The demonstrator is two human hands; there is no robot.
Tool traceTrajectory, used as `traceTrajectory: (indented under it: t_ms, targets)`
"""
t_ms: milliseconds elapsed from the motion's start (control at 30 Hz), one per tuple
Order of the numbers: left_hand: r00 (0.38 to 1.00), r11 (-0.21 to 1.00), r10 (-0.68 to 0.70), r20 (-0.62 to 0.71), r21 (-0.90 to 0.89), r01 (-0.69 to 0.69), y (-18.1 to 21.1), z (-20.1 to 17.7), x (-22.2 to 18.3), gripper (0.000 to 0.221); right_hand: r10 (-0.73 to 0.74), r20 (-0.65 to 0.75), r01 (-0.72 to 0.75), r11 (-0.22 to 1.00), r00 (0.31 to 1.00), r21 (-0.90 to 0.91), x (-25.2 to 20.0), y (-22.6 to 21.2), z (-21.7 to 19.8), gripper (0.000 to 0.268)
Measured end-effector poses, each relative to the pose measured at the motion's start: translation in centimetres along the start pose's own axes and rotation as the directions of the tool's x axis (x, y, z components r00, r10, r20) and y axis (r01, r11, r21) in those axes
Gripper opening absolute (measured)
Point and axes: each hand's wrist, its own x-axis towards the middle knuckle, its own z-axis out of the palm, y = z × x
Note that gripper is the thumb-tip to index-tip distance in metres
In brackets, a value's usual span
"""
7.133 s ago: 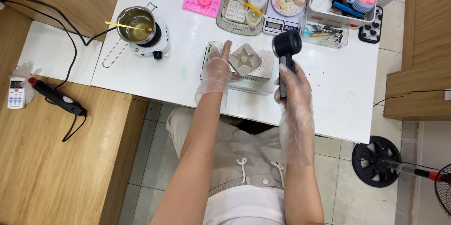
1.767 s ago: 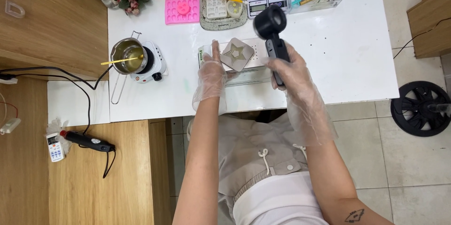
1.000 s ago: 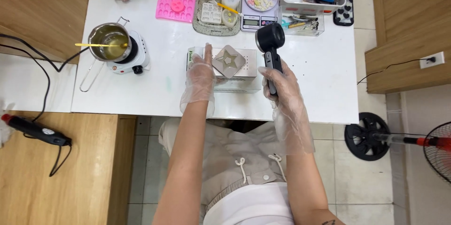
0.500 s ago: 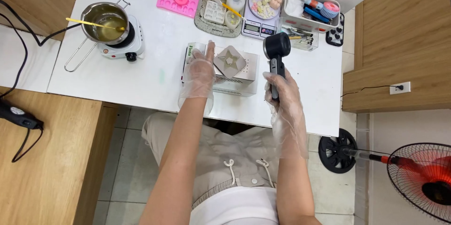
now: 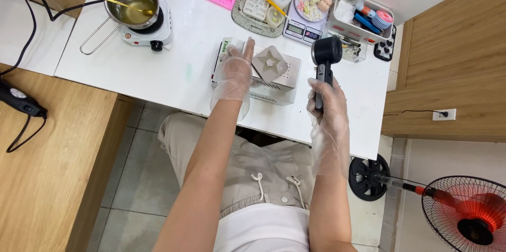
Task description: Heating a star-shaped candle mold using a handheld heat gun.
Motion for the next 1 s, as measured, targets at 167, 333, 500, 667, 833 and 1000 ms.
traceTrajectory:
  t_ms: [167,333,500,667,833,1000]
  targets:
    - [1.000,1.000,-0.001,0.027,0.001,0.001,0.7,-1.1,-0.5,0.115,0.012,0.029,-0.009,0.995,0.999,-0.102,-0.6,0.4,1.0,0.047]
    - [1.000,1.000,0.015,0.015,-0.018,-0.015,0.5,-0.9,-0.8,0.114,0.024,0.056,-0.016,0.990,0.998,-0.141,-1.1,0.2,1.9,0.046]
    - [1.000,1.000,0.006,0.003,-0.020,-0.006,0.8,-1.4,-1.0,0.109,-0.049,-0.042,0.046,0.997,0.998,-0.067,-0.3,0.9,0.8,0.037]
    - [0.999,1.000,-0.010,0.052,-0.015,0.011,1.5,-3.2,-2.1,0.110,-0.023,0.023,0.025,0.993,0.999,-0.119,-1.0,0.7,1.6,0.046]
    - [1.000,0.996,-0.022,0.007,-0.087,0.022,0.0,0.3,0.0,0.107,-0.017,0.046,0.026,0.979,0.999,-0.203,-1.5,0.4,2.7,0.059]
    - [0.999,0.997,-0.033,0.015,-0.076,0.034,0.9,-1.8,-1.2,0.108,-0.053,0.000,0.052,0.984,0.999,-0.170,-0.6,0.7,2.1,0.051]
